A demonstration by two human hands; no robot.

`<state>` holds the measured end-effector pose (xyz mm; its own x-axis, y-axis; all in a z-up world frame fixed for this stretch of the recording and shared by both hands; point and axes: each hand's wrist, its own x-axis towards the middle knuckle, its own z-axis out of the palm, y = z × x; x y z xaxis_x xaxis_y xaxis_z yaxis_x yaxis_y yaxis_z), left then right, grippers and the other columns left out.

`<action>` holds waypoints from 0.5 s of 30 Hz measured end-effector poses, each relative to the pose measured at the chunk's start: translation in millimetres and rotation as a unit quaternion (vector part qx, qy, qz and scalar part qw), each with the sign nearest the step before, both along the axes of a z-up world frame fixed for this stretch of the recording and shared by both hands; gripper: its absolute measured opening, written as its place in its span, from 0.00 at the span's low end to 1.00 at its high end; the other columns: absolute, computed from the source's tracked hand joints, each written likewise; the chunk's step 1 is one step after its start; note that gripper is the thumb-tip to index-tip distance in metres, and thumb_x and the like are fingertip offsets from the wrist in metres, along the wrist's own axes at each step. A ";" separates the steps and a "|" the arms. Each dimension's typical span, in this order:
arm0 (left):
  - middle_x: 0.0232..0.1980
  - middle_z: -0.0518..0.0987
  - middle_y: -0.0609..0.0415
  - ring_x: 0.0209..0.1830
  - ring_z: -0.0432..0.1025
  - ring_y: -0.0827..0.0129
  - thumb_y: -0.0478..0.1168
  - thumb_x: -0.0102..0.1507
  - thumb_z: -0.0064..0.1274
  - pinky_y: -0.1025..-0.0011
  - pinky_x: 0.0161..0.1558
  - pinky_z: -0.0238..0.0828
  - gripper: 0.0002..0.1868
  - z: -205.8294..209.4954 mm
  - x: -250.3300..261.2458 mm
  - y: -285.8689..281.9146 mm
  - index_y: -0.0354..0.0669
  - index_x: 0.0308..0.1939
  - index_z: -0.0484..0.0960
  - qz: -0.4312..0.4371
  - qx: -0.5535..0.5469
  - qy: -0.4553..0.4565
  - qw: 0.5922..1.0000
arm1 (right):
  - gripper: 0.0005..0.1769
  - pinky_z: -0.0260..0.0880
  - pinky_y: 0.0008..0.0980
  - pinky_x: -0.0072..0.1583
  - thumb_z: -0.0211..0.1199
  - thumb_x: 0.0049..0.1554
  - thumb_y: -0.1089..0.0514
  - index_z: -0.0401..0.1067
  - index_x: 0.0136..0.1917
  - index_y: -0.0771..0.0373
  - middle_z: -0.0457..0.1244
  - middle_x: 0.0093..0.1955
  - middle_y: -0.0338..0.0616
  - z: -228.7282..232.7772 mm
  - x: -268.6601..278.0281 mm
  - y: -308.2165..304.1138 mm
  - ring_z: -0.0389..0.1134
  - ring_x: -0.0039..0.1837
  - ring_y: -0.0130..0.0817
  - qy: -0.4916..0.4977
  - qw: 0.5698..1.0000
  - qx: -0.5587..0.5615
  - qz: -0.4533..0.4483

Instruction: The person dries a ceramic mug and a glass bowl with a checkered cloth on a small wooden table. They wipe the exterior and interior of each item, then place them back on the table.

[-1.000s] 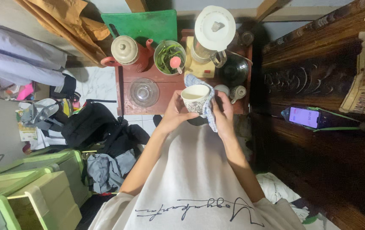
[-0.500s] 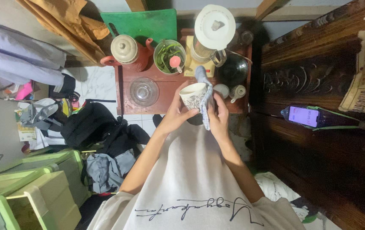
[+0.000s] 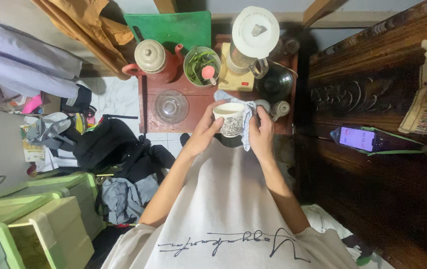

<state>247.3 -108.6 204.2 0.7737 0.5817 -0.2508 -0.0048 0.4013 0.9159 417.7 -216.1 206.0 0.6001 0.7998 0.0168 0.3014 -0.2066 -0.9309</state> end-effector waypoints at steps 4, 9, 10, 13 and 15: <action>0.67 0.73 0.49 0.67 0.68 0.70 0.47 0.76 0.41 0.69 0.66 0.67 0.25 -4.8 2.3 -3.6 0.41 0.74 0.62 0.042 0.018 -0.027 0.999 | 0.10 0.69 0.39 0.55 0.57 0.60 0.67 0.70 0.56 0.70 0.65 0.50 0.54 27.3 1.2 5.7 0.69 0.52 0.49 -0.086 0.995 0.024 0.033; 0.61 0.77 0.52 0.59 0.73 0.72 0.49 0.74 0.40 0.69 0.58 0.73 0.24 -10.7 0.5 -4.2 0.40 0.70 0.67 0.042 -0.056 -0.002 0.998 | 0.09 0.70 0.38 0.55 0.59 0.58 0.68 0.70 0.53 0.70 0.65 0.51 0.51 40.4 10.2 6.1 0.71 0.52 0.47 -0.117 0.989 0.024 0.089; 0.61 0.78 0.52 0.58 0.73 0.72 0.50 0.74 0.40 0.70 0.58 0.73 0.24 -12.7 0.3 -3.7 0.40 0.69 0.68 0.044 -0.056 0.004 0.997 | 0.09 0.70 0.40 0.55 0.60 0.57 0.68 0.71 0.53 0.69 0.65 0.51 0.51 41.2 10.8 4.7 0.70 0.52 0.48 -0.166 0.981 0.029 0.095; 0.59 0.78 0.52 0.57 0.74 0.72 0.50 0.74 0.41 0.70 0.57 0.72 0.24 -19.0 0.9 -2.4 0.38 0.68 0.70 0.051 -0.057 0.017 0.997 | 0.12 0.69 0.43 0.56 0.62 0.56 0.69 0.73 0.54 0.70 0.66 0.53 0.52 41.7 10.0 1.1 0.69 0.54 0.52 -0.253 0.962 0.042 0.094; 0.59 0.78 0.52 0.56 0.74 0.72 0.49 0.74 0.43 0.70 0.55 0.72 0.24 -22.6 2.1 -4.7 0.37 0.68 0.70 0.059 -0.061 0.018 0.996 | 0.15 0.69 0.43 0.58 0.61 0.57 0.70 0.73 0.58 0.71 0.65 0.55 0.54 40.1 1.9 -0.8 0.69 0.57 0.53 -0.235 0.968 0.049 0.070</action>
